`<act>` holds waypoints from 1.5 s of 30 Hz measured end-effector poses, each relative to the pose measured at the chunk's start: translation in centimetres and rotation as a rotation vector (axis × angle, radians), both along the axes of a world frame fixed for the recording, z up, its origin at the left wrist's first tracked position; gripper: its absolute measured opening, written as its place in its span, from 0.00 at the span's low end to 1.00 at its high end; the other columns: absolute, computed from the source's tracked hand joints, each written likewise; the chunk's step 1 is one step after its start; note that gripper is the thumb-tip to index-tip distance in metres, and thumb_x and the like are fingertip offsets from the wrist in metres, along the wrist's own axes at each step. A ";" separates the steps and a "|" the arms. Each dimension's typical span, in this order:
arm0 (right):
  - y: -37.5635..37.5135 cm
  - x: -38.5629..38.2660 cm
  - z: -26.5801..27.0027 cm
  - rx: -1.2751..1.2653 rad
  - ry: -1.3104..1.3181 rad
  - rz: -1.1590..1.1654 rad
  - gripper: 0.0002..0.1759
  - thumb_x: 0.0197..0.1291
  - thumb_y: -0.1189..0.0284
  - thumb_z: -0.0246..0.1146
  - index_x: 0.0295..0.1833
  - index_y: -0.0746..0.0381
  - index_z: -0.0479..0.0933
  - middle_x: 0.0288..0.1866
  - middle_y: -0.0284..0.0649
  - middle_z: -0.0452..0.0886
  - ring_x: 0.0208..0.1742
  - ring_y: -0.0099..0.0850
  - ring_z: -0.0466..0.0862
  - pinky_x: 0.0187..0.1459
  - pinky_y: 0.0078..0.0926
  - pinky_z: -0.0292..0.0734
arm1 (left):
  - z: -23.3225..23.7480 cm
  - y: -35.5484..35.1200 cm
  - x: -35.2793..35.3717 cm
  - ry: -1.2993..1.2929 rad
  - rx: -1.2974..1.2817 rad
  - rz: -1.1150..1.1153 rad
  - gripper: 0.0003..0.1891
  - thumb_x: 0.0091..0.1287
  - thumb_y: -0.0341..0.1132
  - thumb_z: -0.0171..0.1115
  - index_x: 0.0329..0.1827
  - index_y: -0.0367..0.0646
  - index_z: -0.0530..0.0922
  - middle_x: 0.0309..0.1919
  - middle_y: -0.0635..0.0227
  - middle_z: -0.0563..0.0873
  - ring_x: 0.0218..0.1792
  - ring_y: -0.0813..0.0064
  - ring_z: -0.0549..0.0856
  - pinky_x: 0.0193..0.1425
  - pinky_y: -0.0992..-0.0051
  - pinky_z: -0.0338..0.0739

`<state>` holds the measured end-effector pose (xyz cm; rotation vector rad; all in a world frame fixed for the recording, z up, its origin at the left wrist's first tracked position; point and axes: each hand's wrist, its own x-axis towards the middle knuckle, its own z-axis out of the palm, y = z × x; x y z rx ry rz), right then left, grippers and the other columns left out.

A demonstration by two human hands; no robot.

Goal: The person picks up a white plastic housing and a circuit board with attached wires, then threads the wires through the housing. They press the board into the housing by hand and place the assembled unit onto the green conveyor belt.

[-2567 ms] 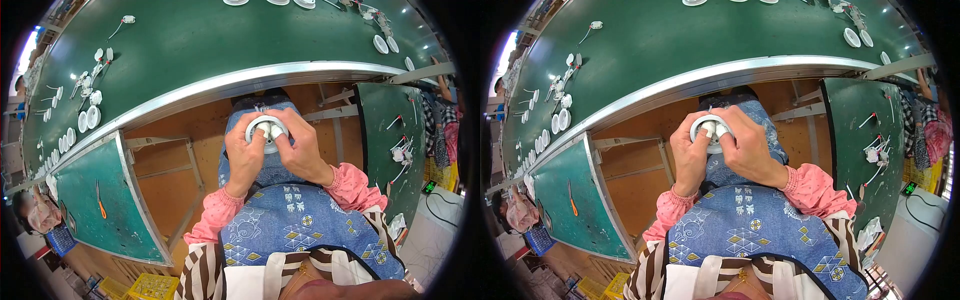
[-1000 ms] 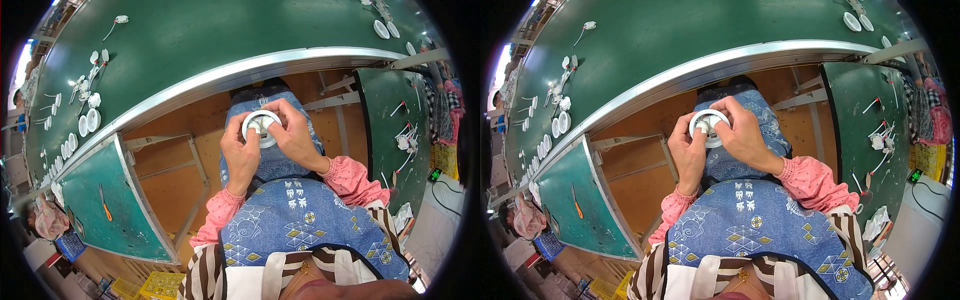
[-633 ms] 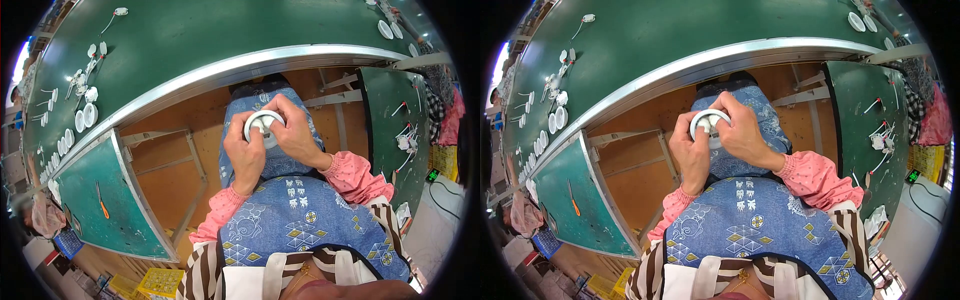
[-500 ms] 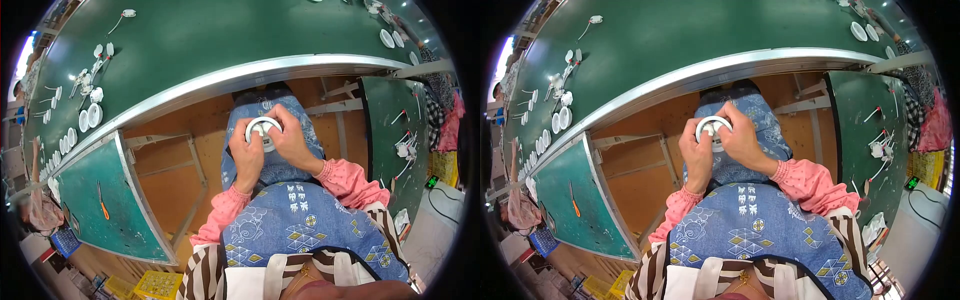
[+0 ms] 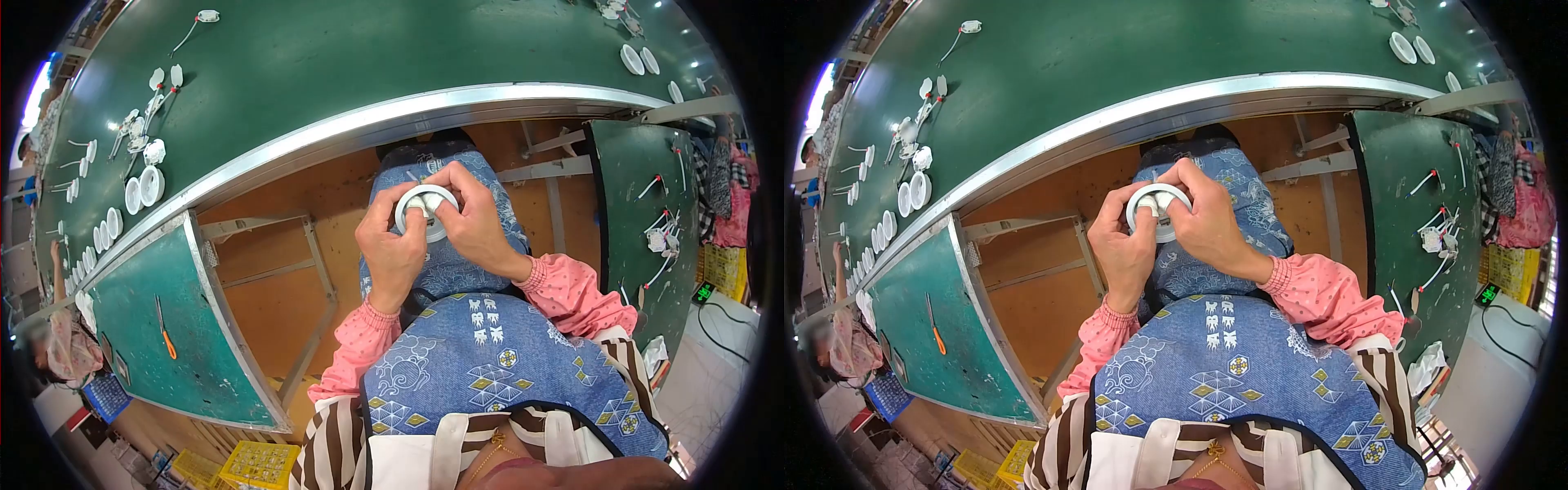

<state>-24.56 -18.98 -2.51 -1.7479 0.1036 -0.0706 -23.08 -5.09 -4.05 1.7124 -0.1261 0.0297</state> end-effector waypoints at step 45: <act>-0.2 -0.3 1.9 -0.001 -0.028 0.005 0.06 0.61 0.82 0.60 0.43 0.66 0.77 0.31 0.38 0.82 0.33 0.22 0.79 0.35 0.24 0.74 | 1.7 -1.0 -1.1 0.057 -0.069 0.082 0.05 0.67 0.26 0.60 0.41 0.34 0.82 0.30 0.69 0.83 0.31 0.81 0.78 0.35 0.76 0.73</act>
